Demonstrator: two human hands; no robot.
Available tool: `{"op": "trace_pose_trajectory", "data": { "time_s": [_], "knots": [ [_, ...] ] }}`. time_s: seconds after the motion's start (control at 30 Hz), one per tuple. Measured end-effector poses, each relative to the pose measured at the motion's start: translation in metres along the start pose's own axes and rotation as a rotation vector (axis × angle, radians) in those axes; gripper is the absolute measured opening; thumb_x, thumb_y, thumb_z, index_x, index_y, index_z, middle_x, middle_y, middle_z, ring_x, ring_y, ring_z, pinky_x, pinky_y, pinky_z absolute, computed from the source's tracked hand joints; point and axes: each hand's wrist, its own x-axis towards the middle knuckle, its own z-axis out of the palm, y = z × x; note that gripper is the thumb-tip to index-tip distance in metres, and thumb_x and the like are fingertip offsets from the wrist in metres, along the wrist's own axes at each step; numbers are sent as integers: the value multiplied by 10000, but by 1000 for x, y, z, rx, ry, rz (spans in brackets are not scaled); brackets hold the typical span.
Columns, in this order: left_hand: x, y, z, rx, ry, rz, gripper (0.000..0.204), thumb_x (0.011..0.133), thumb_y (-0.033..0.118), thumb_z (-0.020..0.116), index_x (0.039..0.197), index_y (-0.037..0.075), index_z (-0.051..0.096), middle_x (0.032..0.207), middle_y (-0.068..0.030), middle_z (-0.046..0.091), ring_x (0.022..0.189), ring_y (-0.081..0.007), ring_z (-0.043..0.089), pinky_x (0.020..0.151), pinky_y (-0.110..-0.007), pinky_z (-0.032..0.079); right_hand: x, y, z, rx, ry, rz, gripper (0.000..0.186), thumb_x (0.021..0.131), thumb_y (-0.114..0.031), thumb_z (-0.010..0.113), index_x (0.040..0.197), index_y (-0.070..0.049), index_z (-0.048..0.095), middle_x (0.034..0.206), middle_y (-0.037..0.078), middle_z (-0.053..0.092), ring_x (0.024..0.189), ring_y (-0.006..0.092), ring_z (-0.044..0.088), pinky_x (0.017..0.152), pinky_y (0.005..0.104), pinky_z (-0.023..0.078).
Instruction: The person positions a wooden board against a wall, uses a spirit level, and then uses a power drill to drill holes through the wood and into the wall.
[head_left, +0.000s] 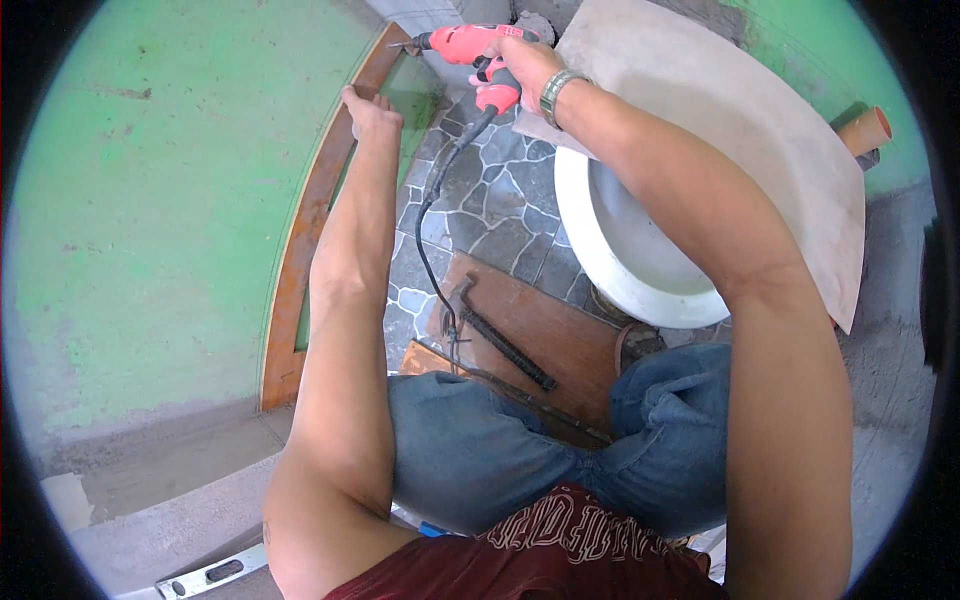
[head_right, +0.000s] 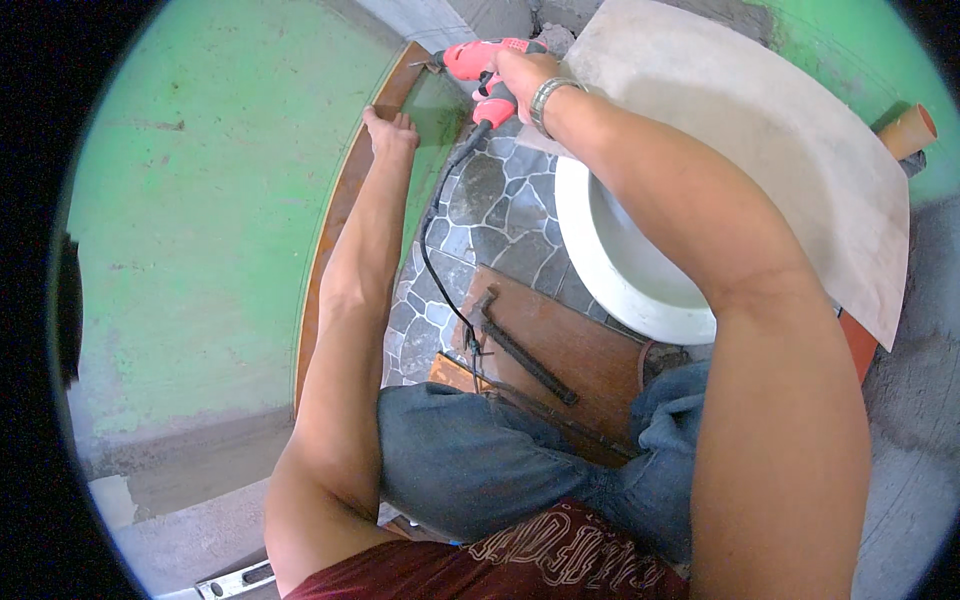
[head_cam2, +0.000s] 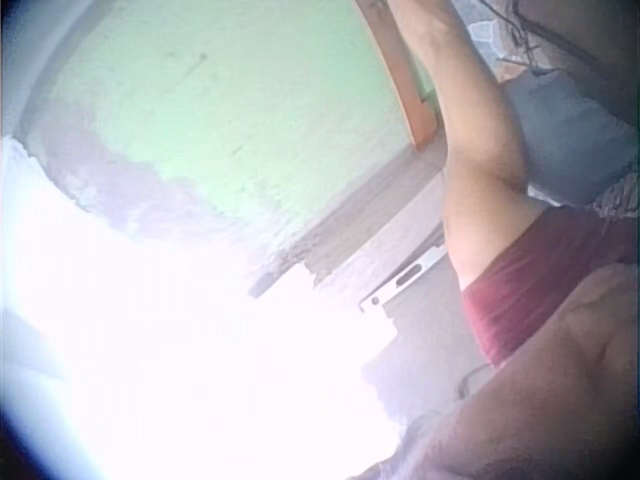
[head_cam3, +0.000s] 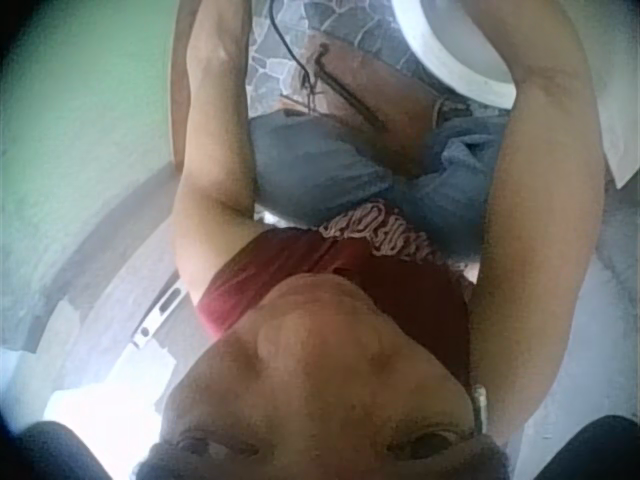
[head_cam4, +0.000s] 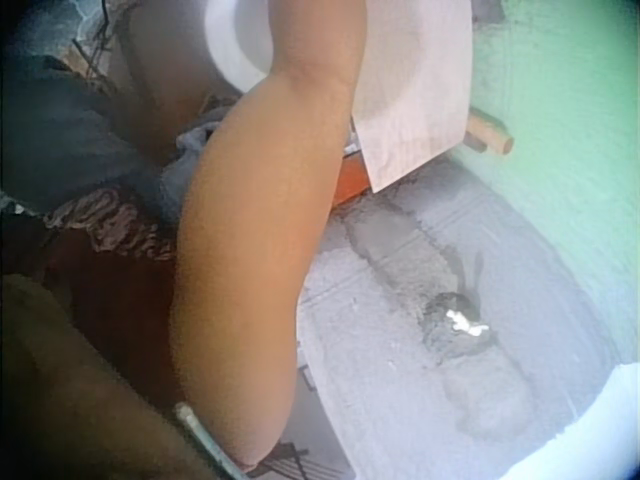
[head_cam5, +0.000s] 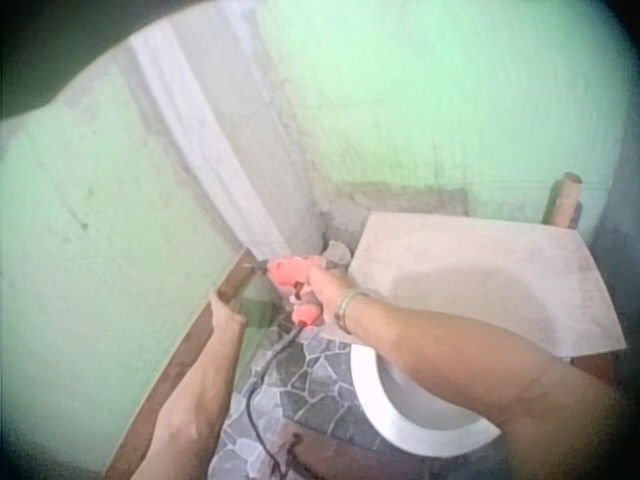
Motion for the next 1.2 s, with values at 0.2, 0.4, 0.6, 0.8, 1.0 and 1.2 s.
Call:
{"op": "trace_pose_trajectory", "data": {
  "time_s": [0.2,0.4,0.6,0.8,1.0,1.2],
  "knots": [
    [1,11,-9,-48,56,37,896,840,512,704,1450,-38,345,1449,-221,460,1337,-351,461,1163,-426,297,-6,3,11,0,-54,17,360,856,-83,589,1191,31,518,1119,195,571,862,332,704,601,439,619],
    [-9,12,-5,2,100,-14,842,850,526,704,1431,3,392,1383,-220,523,1277,-365,506,1128,-462,333,-6,0,12,56,-86,27,343,950,-157,497,1248,12,485,1127,214,602,893,316,701,655,436,629],
    [-8,9,3,-103,91,-35,894,858,545,685,1481,21,317,1505,-241,398,1375,-365,414,1173,-520,212,6,5,10,124,-154,117,303,929,-187,509,1154,15,529,899,148,609,723,267,655,563,406,554],
    [-18,0,8,-228,145,17,917,829,518,736,1395,-100,363,1428,-273,476,1314,-377,481,1170,-490,247,11,4,6,114,-77,140,280,933,-169,508,1150,8,497,821,113,583,655,234,615,531,354,517],
    [-15,7,7,-211,196,48,851,822,508,751,1352,-74,427,1366,-253,543,1253,-358,538,1153,-498,283,11,3,10,152,-93,186,290,937,-173,509,1164,6,481,831,119,581,668,233,615,521,334,506],
    [-16,9,10,-217,199,31,840,821,499,757,1350,-71,438,1329,-238,573,1229,-344,559,1143,-493,302,14,2,9,90,-87,131,349,950,-199,500,1231,7,479,932,152,606,751,272,657,540,351,521]
  ]
}}
